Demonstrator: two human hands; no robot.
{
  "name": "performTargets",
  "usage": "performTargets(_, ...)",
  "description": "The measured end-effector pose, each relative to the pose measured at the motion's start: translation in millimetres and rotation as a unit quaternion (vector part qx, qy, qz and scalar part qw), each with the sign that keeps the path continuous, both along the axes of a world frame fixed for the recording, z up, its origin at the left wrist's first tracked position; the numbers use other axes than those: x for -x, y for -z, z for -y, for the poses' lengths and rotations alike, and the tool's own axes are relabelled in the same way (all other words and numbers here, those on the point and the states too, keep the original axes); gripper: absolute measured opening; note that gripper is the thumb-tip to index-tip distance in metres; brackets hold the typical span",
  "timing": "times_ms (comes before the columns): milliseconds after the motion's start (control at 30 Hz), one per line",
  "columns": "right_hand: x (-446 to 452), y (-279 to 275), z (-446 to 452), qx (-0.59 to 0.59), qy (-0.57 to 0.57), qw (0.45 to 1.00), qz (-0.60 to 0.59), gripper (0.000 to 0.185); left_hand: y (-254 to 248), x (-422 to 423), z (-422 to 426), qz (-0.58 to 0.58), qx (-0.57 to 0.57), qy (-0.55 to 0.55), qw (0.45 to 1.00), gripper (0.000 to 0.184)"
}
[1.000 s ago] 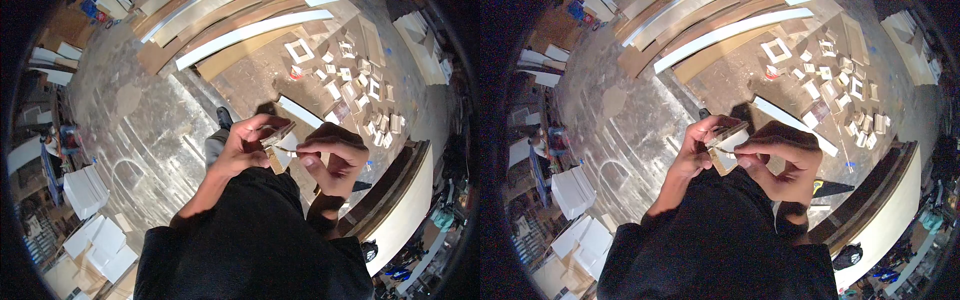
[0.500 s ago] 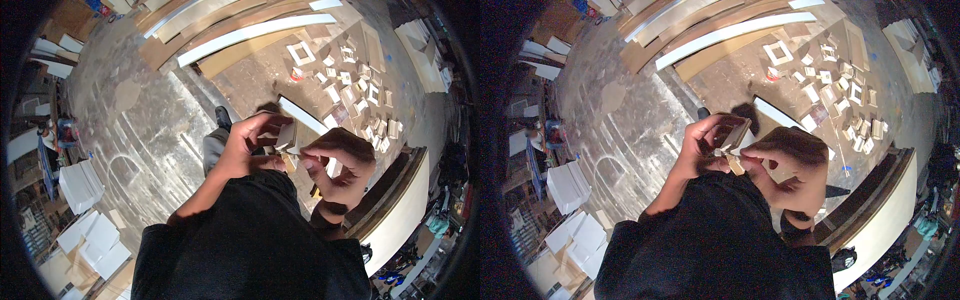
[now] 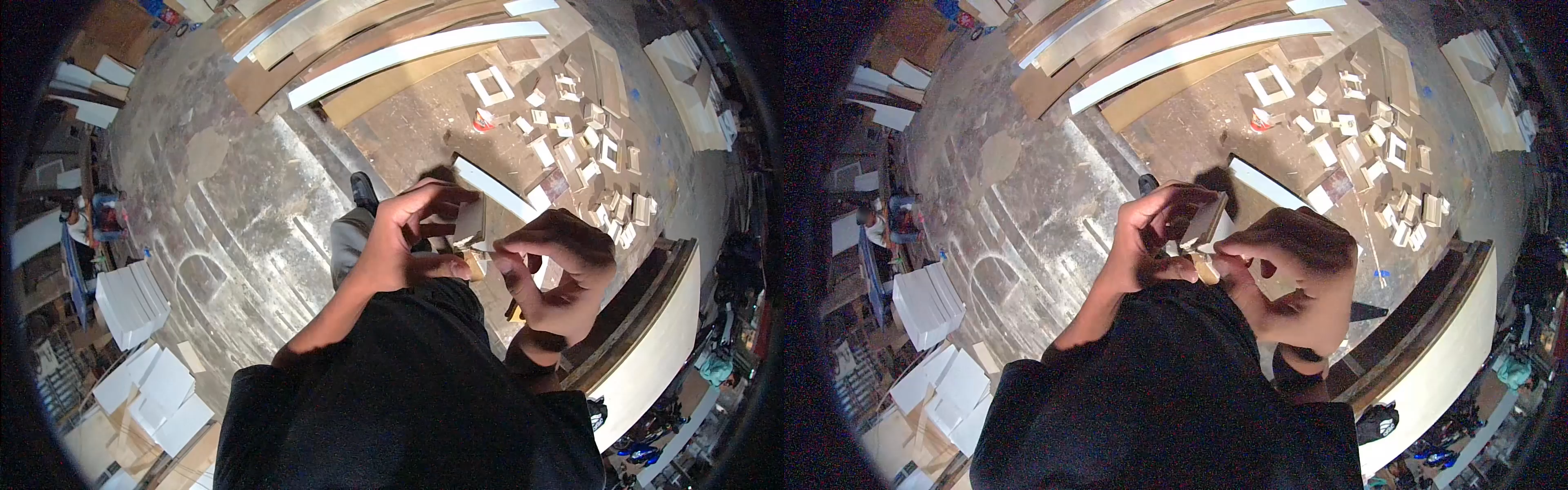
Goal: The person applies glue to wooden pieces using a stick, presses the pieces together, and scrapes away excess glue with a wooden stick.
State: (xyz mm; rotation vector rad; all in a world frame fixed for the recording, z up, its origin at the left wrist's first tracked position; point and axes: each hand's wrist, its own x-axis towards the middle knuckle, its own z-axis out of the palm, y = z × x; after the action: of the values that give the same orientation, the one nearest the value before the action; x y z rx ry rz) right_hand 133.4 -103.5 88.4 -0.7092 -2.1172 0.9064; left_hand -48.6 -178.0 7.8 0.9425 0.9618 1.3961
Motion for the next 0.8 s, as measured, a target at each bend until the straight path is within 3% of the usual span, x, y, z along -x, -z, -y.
performTargets(333,4.4,-3.4,-0.5,0.009,-0.013,1.000,-0.021,0.020,-0.4,0.9,-1.3,-0.032,-0.011,-0.005,0.999,0.072)
performTargets(433,6.0,-5.5,-1.4,0.015,-0.031,0.999,0.030,0.017,-2.9,1.0,-1.7,-0.024,-0.009,-0.016,1.000,0.072)
performTargets(800,2.8,-8.8,-3.6,0.042,0.009,0.999,0.002,0.015,2.8,4.4,-4.9,-0.066,-0.053,-0.040,0.996,0.070)
